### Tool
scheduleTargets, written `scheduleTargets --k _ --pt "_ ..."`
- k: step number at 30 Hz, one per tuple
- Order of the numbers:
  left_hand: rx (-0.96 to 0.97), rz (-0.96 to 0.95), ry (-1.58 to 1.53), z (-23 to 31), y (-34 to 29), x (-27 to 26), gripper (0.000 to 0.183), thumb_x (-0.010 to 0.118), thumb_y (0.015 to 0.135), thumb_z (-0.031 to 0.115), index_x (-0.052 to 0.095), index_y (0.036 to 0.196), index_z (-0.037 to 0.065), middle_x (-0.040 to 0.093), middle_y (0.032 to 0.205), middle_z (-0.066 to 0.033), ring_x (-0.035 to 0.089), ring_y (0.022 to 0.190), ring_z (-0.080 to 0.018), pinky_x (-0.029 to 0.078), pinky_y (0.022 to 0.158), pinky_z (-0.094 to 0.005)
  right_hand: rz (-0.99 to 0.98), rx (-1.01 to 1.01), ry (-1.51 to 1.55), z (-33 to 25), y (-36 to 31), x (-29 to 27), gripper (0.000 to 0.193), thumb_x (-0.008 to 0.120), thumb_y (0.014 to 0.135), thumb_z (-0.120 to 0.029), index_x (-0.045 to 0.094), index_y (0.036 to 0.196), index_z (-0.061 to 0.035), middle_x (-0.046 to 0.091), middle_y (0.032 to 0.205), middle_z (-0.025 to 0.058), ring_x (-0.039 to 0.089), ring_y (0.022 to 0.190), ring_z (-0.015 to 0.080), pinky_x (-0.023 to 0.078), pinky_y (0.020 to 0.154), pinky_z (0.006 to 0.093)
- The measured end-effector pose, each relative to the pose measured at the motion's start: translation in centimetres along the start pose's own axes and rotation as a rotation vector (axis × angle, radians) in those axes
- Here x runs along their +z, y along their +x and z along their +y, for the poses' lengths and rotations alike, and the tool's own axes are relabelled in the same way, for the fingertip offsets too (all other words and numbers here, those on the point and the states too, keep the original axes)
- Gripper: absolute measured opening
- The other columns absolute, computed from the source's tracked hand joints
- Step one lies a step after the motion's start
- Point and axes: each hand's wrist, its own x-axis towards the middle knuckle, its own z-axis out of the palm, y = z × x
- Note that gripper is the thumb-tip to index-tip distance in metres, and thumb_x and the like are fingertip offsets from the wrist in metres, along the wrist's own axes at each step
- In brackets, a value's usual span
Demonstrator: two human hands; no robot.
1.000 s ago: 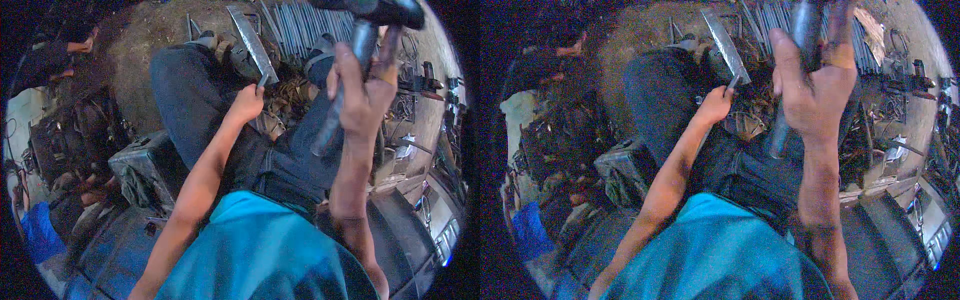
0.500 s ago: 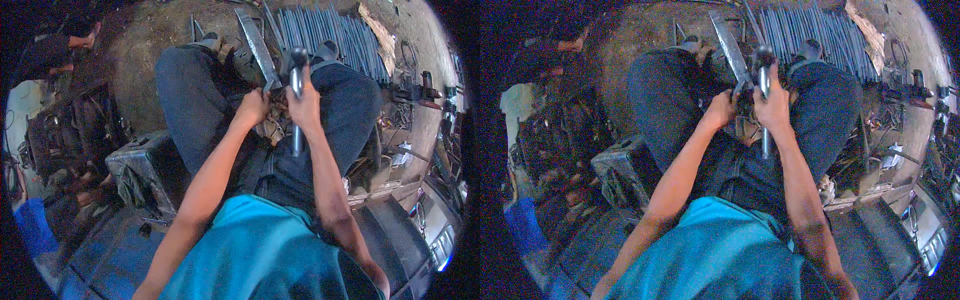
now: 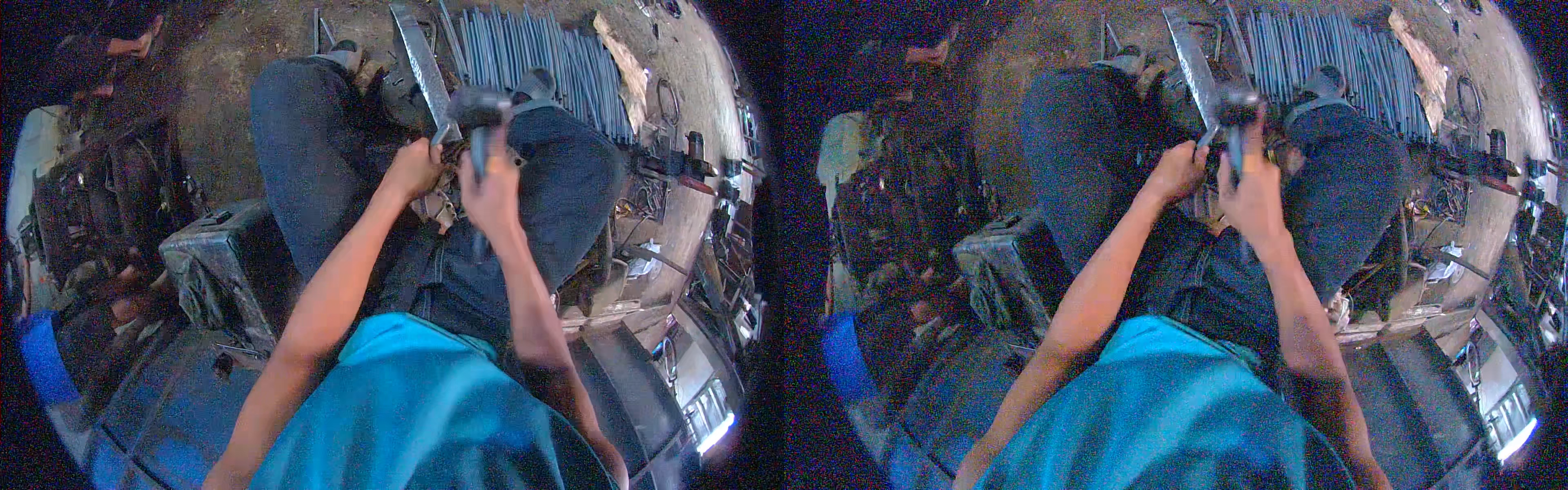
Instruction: Hammering a slightly bent metal rod against a metal surface to straighten it.
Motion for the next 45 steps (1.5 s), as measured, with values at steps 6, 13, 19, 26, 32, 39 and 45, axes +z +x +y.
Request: scheduleTargets --k 6,13,19,26,32,39,45 --pt "-0.051 -0.058 -0.013 -0.3 -0.2 -0.5 0.041 0.046 0.095 0.033 0.060 0.092 -0.005 0.060 0.093 -0.0324 0.058 0.092 -0.0481 0.046 0.080 -0.0526 0.017 -0.008 0.040 2.8 1.3 1.0 0.075 0.058 0.085 -0.006 0.016 0.147 -0.0056 0.062 0.073 0.0243 0.064 0.063 0.0385 0.049 0.057 0.0410" --pt "-0.052 -0.012 -0.004 0.8 -0.6 -0.8 0.037 0.046 0.094 0.028 0.060 0.088 -0.006 0.060 0.088 -0.0330 0.058 0.087 -0.0499 0.046 0.079 -0.0558 0.316 -0.223 0.200 -4.6 4.3 -5.6 0.067 0.061 0.085 -0.008 0.028 0.142 0.0030 0.066 0.081 0.0163 0.065 0.063 0.0220 0.051 0.060 0.0335" --pt "-0.052 0.010 0.027 0.5 -0.3 -0.2 0.036 0.045 0.095 0.027 0.060 0.088 -0.006 0.060 0.085 -0.0332 0.059 0.085 -0.0485 0.046 0.077 -0.0559 0.238 -0.396 -0.056 -1.9 1.8 -3.2 0.072 0.061 0.082 -0.006 0.022 0.141 0.0067 0.066 0.085 0.0185 0.066 0.066 0.0324 0.052 0.062 0.0381" --pt "0.003 0.005 -0.060 0.0 -0.7 -0.4 0.039 0.050 0.092 0.028 0.062 0.087 -0.009 0.059 0.083 -0.0343 0.059 0.085 -0.0491 0.048 0.078 -0.0527 -0.115 0.033 -0.054 2.6 1.7 1.8 0.077 0.057 0.083 -0.005 0.016 0.148 -0.0118 0.063 0.076 0.0245 0.063 0.069 0.0428 0.050 0.062 0.0476" --pt "-0.079 -0.011 0.035 0.8 -0.6 -0.8 0.038 0.047 0.094 0.030 0.061 0.089 -0.005 0.062 0.093 -0.0313 0.058 0.090 -0.0497 0.046 0.081 -0.0552 0.196 -0.190 0.176 -4.1 3.8 -3.8 0.061 0.059 0.089 -0.008 0.031 0.143 -0.0036 0.059 0.074 0.0030 0.050 0.054 0.0060 0.042 0.046 0.0222" --pt "-0.117 -0.025 0.015 1.0 -0.2 -0.7 0.038 0.048 0.093 0.030 0.061 0.090 -0.005 0.062 0.091 -0.0313 0.059 0.091 -0.0482 0.046 0.081 -0.0544 0.309 -0.271 0.012 -4.1 1.7 -4.4 0.071 0.061 0.084 -0.005 0.022 0.141 0.0067 0.066 0.088 0.0180 0.066 0.071 0.0285 0.052 0.066 0.0367" --pt "0.056 -0.026 -0.060 0.1 -0.2 -0.8 0.034 0.053 0.089 0.024 0.063 0.088 -0.008 0.060 0.085 -0.0348 0.060 0.087 -0.0480 0.049 0.077 -0.0516 -0.160 -0.012 -0.195 3.6 0.2 2.7 0.081 0.058 0.079 -0.005 0.014 0.148 -0.0078 0.062 0.074 0.0267 0.063 0.067 0.0425 0.051 0.064 0.0485"
